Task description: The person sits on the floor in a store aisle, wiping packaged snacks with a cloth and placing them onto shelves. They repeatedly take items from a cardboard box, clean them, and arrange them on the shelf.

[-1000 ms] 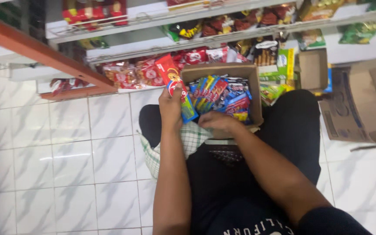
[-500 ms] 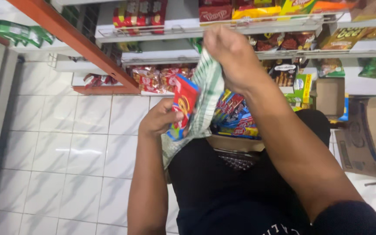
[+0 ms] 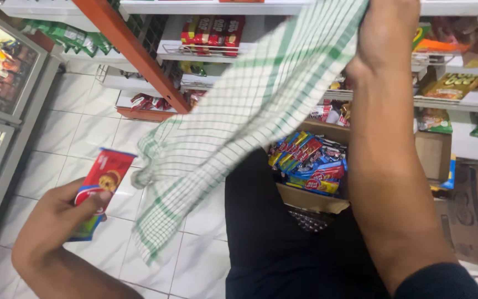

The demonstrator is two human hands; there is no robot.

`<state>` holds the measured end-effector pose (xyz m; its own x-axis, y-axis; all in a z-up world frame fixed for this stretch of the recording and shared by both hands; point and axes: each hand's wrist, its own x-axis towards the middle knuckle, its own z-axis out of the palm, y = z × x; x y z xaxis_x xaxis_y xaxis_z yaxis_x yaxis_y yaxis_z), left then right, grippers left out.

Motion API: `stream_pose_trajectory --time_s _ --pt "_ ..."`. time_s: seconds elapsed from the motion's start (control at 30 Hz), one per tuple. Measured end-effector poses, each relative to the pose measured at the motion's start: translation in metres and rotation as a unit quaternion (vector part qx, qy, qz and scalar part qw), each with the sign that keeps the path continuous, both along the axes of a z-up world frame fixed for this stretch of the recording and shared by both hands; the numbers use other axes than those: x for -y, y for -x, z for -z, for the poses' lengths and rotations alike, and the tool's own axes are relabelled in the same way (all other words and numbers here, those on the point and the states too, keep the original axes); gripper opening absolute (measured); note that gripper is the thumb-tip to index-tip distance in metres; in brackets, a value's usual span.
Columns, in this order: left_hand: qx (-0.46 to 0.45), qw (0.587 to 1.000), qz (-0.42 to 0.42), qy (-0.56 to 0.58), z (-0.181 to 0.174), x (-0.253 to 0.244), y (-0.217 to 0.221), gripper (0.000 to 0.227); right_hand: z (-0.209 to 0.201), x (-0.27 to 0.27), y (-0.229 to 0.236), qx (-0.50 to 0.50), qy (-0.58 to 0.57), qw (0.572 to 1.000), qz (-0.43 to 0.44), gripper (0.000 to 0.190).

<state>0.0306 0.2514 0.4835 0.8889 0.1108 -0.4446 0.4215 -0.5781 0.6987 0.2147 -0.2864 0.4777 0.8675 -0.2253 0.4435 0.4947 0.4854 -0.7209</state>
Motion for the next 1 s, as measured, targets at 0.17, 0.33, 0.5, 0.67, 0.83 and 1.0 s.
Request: stream_pose_trajectory --time_s 0.17,0.33,0.5,0.67,0.83,1.0 --pt "0.13 0.982 0.027 0.135 0.06 0.026 -0.001 0.029 0.025 0.011 0.047 -0.022 0.025 0.999 -0.012 0.017" --pt "0.205 0.913 0.056 0.349 0.138 0.152 -0.065 0.031 0.093 0.042 0.124 -0.143 0.085 0.986 -0.026 0.019" --pt "0.08 0.992 0.063 0.072 0.221 0.182 -0.119 0.031 0.16 0.095 0.191 -0.286 0.002 0.958 0.036 0.008" --pt "-0.002 0.974 0.02 0.225 0.292 0.145 -0.096 0.034 0.186 0.119 0.213 -0.285 -0.046 0.954 0.084 0.005" --pt "-0.004 0.971 -0.034 0.238 0.3 0.125 -0.039 0.026 0.205 0.12 0.215 -0.309 -0.078 0.943 0.091 0.005" --pt "-0.091 0.963 0.084 0.238 0.229 0.037 0.046 0.02 0.2 0.129 0.24 -0.285 -0.058 0.955 0.055 0.008"
